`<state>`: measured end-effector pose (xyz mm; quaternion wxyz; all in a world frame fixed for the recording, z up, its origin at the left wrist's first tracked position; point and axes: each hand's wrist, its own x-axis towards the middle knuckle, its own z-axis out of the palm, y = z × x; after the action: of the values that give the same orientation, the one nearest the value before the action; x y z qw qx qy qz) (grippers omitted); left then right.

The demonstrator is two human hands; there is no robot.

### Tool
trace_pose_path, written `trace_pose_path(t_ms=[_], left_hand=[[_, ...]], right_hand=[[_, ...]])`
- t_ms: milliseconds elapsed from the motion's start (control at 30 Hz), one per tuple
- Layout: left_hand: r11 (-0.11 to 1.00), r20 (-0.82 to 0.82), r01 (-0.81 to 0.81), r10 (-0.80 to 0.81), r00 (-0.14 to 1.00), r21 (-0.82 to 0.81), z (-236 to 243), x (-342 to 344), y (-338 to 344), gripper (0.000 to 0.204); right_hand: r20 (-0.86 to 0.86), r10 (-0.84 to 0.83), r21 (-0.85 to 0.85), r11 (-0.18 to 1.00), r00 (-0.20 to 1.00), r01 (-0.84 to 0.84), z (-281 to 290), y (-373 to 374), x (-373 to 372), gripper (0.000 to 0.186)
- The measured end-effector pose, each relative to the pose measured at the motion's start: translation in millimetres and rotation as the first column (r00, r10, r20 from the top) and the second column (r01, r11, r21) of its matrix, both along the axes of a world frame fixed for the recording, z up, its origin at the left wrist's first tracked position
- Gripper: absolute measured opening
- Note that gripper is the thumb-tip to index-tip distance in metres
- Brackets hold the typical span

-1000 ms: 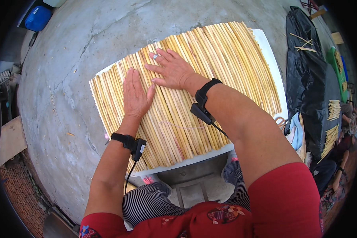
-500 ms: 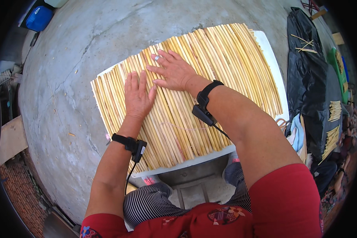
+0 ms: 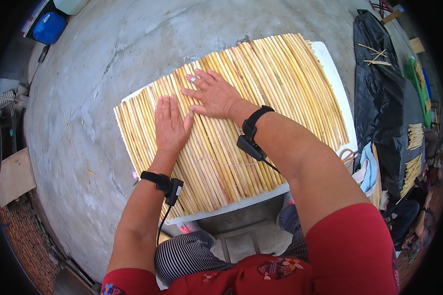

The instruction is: The person trims excess thread from a bamboo mat using a small tool and then weaves a pink thread through the bamboo sticks by hand using a needle.

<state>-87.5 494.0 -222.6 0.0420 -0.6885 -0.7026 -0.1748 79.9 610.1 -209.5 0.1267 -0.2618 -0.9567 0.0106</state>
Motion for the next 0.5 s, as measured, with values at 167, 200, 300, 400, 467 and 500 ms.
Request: trace_pose_path(t_ms=[167, 200, 300, 400, 467, 500], left_hand=[[1.000, -0.005, -0.014, 0.014, 1.000, -0.017, -1.1, 0.4, -0.4, 0.072], [0.998, -0.014, -0.029, 0.028, 1.000, -0.056, -1.3, 1.5, -2.0, 0.073], [0.999, -0.030, -0.022, 0.021, 0.999, -0.041, -2.3, -0.1, -1.2, 0.074], [0.999, -0.015, -0.023, 0.023, 1.000, -0.037, -5.1, -1.2, -1.5, 0.073], [0.999, -0.026, -0.013, 0.013, 1.000, -0.030, -5.4, -0.3, -1.2, 0.072], [1.000, -0.037, -0.004, 0.003, 0.999, -0.024, -5.8, 0.5, -1.2, 0.071]], right_hand=[[0.106, -0.013, -0.061, 0.998, 0.994, 0.020, 0.8, 1.1, -0.8, 0.061], [0.109, -0.012, -0.076, 0.997, 0.994, 0.021, 1.2, -0.8, -0.4, 0.061], [0.038, -0.008, -0.036, 0.999, 0.999, 0.009, 0.0, -1.6, -0.7, 0.060], [0.041, -0.007, -0.038, 0.999, 0.999, 0.009, 1.0, -1.8, -0.9, 0.062], [0.053, -0.011, -0.043, 0.999, 0.999, 0.014, 1.8, -1.6, 0.6, 0.062], [0.044, -0.010, -0.038, 0.999, 0.999, 0.011, 2.0, -1.6, 1.8, 0.062]])
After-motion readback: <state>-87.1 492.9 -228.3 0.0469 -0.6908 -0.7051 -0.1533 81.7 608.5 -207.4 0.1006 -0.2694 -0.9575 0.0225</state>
